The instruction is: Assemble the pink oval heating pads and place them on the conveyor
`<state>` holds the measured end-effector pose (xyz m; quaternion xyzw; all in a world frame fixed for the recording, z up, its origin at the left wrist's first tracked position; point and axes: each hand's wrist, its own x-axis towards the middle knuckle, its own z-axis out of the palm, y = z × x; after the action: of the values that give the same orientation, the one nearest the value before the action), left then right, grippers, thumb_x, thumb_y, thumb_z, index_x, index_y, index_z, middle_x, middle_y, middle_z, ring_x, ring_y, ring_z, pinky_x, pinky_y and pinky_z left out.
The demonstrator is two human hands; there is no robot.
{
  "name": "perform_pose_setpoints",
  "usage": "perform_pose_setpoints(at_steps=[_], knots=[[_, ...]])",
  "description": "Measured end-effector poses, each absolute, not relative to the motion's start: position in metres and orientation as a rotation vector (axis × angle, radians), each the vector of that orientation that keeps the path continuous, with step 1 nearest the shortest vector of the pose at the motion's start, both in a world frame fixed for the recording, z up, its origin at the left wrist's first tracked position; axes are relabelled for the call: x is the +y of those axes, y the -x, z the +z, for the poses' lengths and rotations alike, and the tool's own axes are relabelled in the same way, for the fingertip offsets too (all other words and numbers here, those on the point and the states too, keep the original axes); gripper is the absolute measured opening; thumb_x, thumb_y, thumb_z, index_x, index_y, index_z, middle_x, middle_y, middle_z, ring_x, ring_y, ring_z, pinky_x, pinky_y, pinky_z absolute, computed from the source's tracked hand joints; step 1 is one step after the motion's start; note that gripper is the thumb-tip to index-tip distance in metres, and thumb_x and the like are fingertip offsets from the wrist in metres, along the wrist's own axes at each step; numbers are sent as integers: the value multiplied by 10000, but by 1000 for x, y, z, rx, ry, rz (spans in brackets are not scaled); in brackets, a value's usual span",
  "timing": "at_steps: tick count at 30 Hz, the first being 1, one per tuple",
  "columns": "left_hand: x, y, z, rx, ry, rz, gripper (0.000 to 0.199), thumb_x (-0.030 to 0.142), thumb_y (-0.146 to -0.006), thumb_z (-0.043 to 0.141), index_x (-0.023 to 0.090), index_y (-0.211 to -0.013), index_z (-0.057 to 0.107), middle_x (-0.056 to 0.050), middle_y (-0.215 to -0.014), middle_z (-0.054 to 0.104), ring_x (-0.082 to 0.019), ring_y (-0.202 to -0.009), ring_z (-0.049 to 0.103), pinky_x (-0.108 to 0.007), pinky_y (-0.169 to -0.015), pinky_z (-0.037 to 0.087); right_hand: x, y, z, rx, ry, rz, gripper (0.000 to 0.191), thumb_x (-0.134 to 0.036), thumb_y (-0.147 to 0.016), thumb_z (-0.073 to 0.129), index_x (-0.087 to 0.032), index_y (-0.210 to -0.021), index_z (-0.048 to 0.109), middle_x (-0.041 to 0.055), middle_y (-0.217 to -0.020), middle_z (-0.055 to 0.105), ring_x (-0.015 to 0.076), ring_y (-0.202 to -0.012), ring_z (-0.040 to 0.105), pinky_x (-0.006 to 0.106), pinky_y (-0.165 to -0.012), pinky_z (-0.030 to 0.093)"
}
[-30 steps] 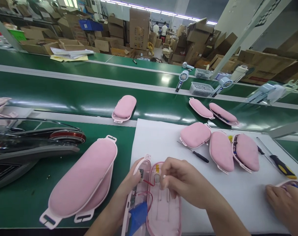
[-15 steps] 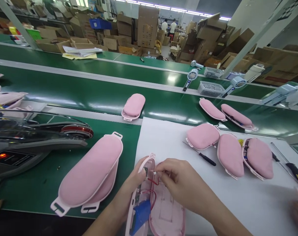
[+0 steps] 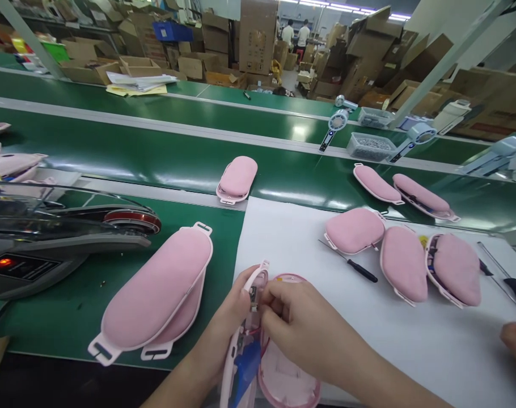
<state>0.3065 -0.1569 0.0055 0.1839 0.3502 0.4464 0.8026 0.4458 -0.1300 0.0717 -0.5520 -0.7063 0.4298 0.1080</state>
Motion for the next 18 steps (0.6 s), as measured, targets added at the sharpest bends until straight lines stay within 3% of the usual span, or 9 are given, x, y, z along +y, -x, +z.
perform_pose_setpoints(at_steps=[3, 8, 12, 18], knots=[[-156, -308, 10, 703, -370, 949, 735, 619, -727, 655, 241, -1331, 476, -93, -1047, 691, -252, -876, 678, -360, -804, 498, -129, -445, 69, -2050, 1616, 1257, 184, -75, -712, 446, -203, -587, 403, -63, -559, 463, 95, -540, 413, 211, -501, 286], [-154, -311, 13, 688, -361, 988, 722, 611, -700, 688, 250, -1298, 507, -77, -1017, 686, -260, -933, 663, -365, -859, 474, -130, -445, 65, -1987, 1626, 1280, 178, -85, -726, 443, -202, -594, 427, -49, -588, 490, 99, -555, 430, 205, -499, 292], [-154, -311, 4, 698, -382, 1001, 698, 608, -698, 692, 238, -1270, 538, -52, -915, 687, -227, -860, 661, -320, -781, 483, -132, -444, 63, -1975, 1633, 1304, 191, -81, -734, 453, -200, -589, 414, -52, -572, 488, 98, -542, 428, 214, -495, 284], [-147, -311, -15, 751, -452, 1058, 771, 685, -597, 714, 223, -1203, 595, -85, -1075, 678, -264, -949, 646, -304, -730, 492, -134, -446, 61, -1871, 1608, 1418, 187, -81, -771, 445, -203, -629, 452, -51, -606, 519, 101, -560, 462, 213, -512, 316]])
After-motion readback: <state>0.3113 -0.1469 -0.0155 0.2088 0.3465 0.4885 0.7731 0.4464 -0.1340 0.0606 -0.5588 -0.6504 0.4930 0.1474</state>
